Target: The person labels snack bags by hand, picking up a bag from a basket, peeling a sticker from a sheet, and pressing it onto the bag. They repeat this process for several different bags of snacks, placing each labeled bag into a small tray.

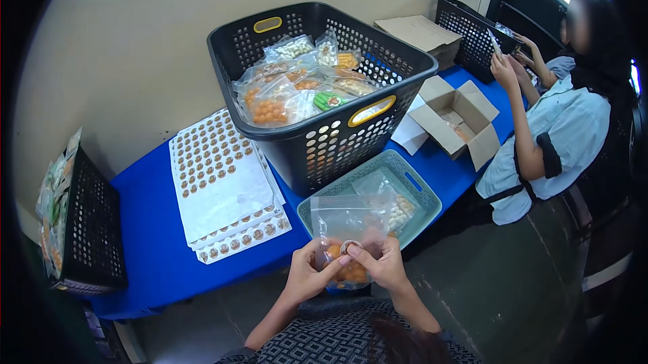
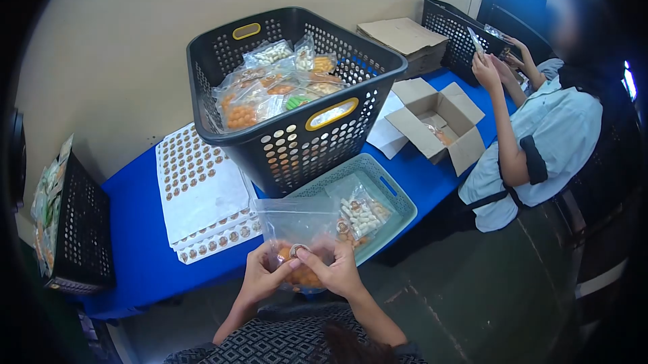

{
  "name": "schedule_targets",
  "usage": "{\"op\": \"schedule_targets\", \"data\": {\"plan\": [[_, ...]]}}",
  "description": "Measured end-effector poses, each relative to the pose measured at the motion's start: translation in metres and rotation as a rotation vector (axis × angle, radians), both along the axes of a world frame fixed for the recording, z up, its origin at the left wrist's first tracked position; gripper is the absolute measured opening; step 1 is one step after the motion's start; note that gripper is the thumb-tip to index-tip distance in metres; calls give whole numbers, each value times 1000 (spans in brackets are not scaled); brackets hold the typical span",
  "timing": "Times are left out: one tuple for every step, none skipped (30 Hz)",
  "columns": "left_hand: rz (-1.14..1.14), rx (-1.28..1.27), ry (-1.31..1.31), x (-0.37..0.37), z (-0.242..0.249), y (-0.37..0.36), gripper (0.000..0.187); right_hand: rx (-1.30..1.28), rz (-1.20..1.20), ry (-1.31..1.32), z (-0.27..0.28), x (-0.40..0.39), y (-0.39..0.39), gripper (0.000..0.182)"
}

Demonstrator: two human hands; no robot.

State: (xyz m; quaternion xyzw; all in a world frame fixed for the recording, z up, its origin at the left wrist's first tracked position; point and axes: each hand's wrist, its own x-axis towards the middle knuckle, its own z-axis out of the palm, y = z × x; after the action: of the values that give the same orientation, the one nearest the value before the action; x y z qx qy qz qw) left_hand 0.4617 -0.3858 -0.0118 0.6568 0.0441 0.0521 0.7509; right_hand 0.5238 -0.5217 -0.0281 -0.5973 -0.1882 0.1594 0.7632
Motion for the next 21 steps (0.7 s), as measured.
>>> {"op": "schedule_targets", "data": {"plan": [[-2,0,-5,0,0,0,24,7,-39,-15,1,-1,1,10],[-1,1,-10,-1,0,0,24,6,-43,-13,0,-2,0,10],[-4,2,-6,-1,0,-1,24,14,-45,-25,-1,-2,-1,9],[-4,13,-13,-1,-1,-1,22,21,-46,-36,-3,-3,-2,8],[-3,25,-20,-2,-1,-2,20,22,-46,-33,-4,-3,-3,8],[-3,26,-18,-2,-1,-2,20,15,-31,-48,-5,-3,-3,8],[11,29,-17,-3,-2,-3,19,10,-16,-64,-5,-3,-3,9],[25,31,-17,-3,-3,-4,18,11,-15,-64,-3,-3,-3,9],[28,32,-17,-3,-4,-4,18,73,3,-48,1,-3,-1,11],[39,11,-33,-3,-6,-5,18,134,22,-32,5,-3,0,12],[52,-11,-50,-3,-7,-5,17,134,28,-32,8,-3,0,12],[57,-9,-52,-3,-8,-5,17,105,23,14,11,-3,-1,13],[56,24,-31,-4,-8,-6,17,75,17,61,12,-2,-1,13],[56,58,-10,-4,-9,-6,17,76,23,59,12,-1,-3,13],[62,59,-12,-4,-8,-7,17,69,52,28,11,1,-5,14],[65,74,-50,-5,-6,-9,16,60,81,-3,11,3,-7,15],[70,88,-88,-6,-6,-10,15,60,87,-4,10,4,-8,15],[77,88,-90,-6,-6,-8,15,9,92,-44,10,4,-10,14],[28,173,-61,-6,-5,-3,15,-42,98,-83,9,5,-11,14],[-21,257,-31,-6,-4,0,15,-44,107,-84,7,5,-11,14],[0,158,-17,-4,-1,-2,18,-46,137,-80,4,5,-11,16]]}}
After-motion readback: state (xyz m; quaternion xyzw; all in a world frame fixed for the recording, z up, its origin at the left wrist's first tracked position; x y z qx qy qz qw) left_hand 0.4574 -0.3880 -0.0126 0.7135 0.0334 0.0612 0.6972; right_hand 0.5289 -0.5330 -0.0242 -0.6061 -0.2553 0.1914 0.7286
